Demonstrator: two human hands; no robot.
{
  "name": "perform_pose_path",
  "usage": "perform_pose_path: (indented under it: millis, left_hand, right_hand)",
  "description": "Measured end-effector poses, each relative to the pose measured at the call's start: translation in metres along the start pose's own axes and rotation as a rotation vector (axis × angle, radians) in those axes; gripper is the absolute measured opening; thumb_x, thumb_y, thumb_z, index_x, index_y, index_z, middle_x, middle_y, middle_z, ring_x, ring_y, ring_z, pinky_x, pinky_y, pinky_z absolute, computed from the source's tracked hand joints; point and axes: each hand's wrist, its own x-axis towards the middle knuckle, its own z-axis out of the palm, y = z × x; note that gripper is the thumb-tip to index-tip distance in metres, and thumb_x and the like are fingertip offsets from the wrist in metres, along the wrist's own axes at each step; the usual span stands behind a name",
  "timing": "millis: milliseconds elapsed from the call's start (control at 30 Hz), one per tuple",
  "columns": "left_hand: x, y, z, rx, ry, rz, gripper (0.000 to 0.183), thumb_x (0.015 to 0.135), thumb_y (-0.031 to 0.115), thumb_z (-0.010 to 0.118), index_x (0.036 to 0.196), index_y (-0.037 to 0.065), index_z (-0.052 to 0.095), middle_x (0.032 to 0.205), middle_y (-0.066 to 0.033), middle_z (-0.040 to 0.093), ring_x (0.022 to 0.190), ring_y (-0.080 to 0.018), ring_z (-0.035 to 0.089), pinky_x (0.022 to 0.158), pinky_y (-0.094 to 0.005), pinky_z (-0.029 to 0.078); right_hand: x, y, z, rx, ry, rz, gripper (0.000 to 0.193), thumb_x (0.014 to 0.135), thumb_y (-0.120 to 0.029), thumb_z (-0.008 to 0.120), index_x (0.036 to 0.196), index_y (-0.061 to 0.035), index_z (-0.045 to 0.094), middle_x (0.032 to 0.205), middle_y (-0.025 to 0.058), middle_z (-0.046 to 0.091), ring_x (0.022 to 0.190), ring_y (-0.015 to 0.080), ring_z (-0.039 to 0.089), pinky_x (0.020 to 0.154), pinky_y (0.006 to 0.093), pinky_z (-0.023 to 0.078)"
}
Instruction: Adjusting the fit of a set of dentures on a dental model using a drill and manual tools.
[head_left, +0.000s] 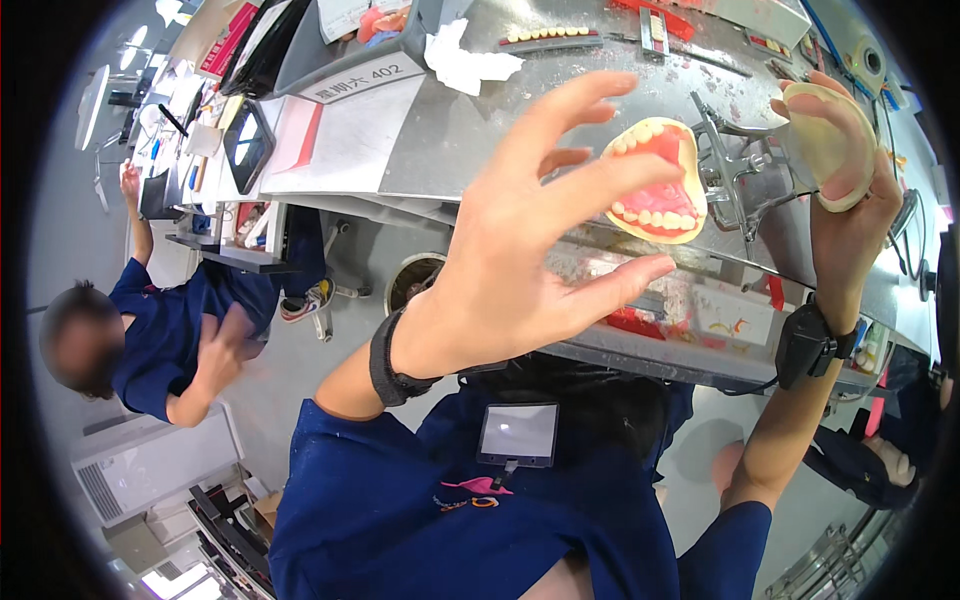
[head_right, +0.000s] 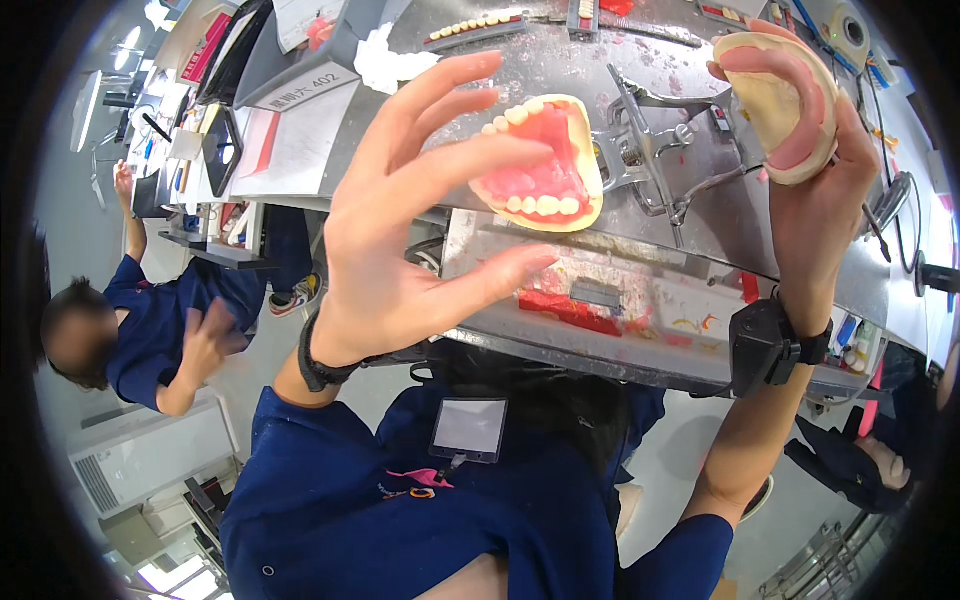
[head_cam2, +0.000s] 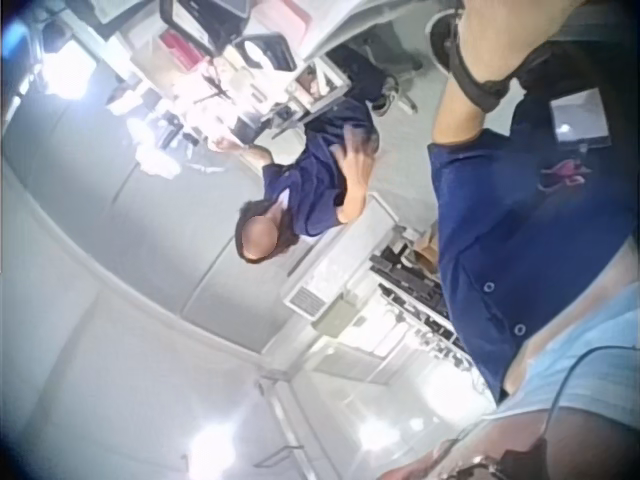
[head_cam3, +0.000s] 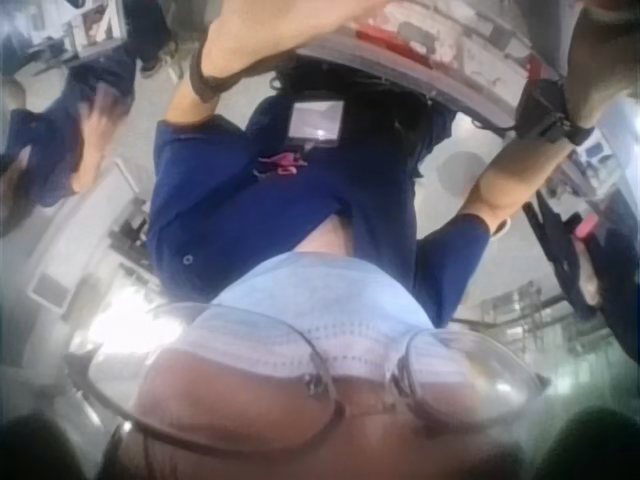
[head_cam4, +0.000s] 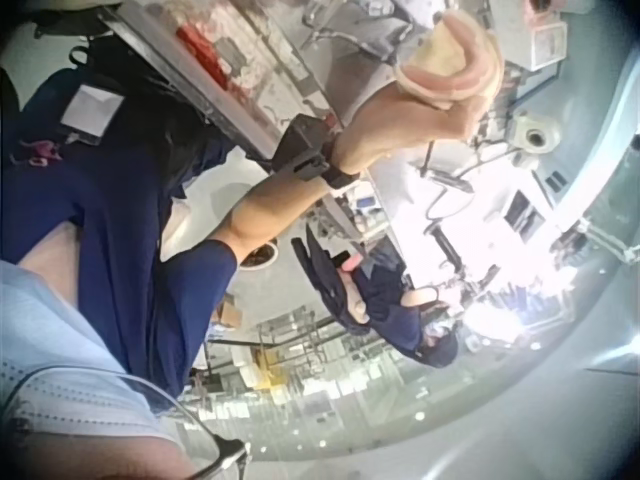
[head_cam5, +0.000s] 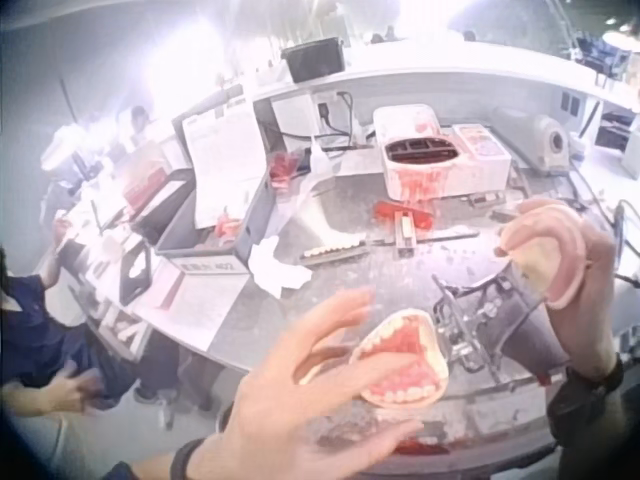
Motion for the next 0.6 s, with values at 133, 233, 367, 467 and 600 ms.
perform_pose_path:
  millis: [133,233,367,467,600]
  left_hand:
    - [0.004,-0.006,0.003,-0.085,-0.032,0.059,0.036,0.071,-0.002,0.084,0.106,-0.001,0.075,0.14,-0.0263,0.053,0.126,-0.0361,0.06,0.098,-0.0431,0.056]
    - [0.005,-0.009,0.006,-0.124,-0.035,0.088,0.031,0.073,-0.006,0.081,0.104,-0.003,0.075,0.137,-0.028,0.055,0.123,-0.0366,0.062,0.097,-0.043,0.056]
    - [0.007,-0.013,0.01,-0.175,-0.032,0.104,0.029,0.072,-0.008,0.079,0.101,-0.004,0.075,0.133,-0.0294,0.058,0.119,-0.0369,0.064,0.096,-0.0423,0.056]
    - [0.009,-0.019,0.017,-0.159,0.07,0.176,0.028,0.07,-0.004,0.08,0.096,0.002,0.072,0.124,-0.0181,0.066,0.109,-0.0352,0.068,0.088,-0.038,0.057]
    - [0.008,-0.023,0.025,-0.211,0.128,0.212,0.027,0.07,-0.006,0.079,0.095,0.0,0.071,0.119,-0.0176,0.069,0.109,-0.0393,0.067,0.091,-0.0416,0.058]
  right_hand:
    - [-0.003,0.002,0.001,-0.024,0.06,0.004,0.057,0.104,-0.036,0.034,0.128,0.0065,0.062,0.135,0.0176,0.06,0.121,0.0251,0.061,0.097,0.0344,0.048]
    - [-0.004,0.0,0.001,-0.033,0.042,0.011,0.063,0.104,-0.04,0.029,0.126,0.0087,0.062,0.143,0.0202,0.055,0.13,0.0299,0.057,0.11,0.0419,0.046]
    - [-0.004,-0.006,0.003,0.12,0.059,0.083,0.066,0.105,-0.043,0.025,0.126,0.0077,0.062,0.145,0.0208,0.053,0.132,0.0298,0.055,0.111,0.0414,0.046]
    - [-0.004,-0.01,0.004,0.137,0.098,0.132,0.065,0.105,-0.042,0.025,0.125,0.0068,0.063,0.145,0.0219,0.053,0.131,0.0297,0.055,0.111,0.0409,0.046]
    - [-0.002,-0.007,0.006,-0.128,0.019,-0.061,0.056,0.103,-0.033,0.032,0.123,0.0086,0.063,0.141,0.0246,0.055,0.125,0.0303,0.06,0.107,0.0401,0.049]
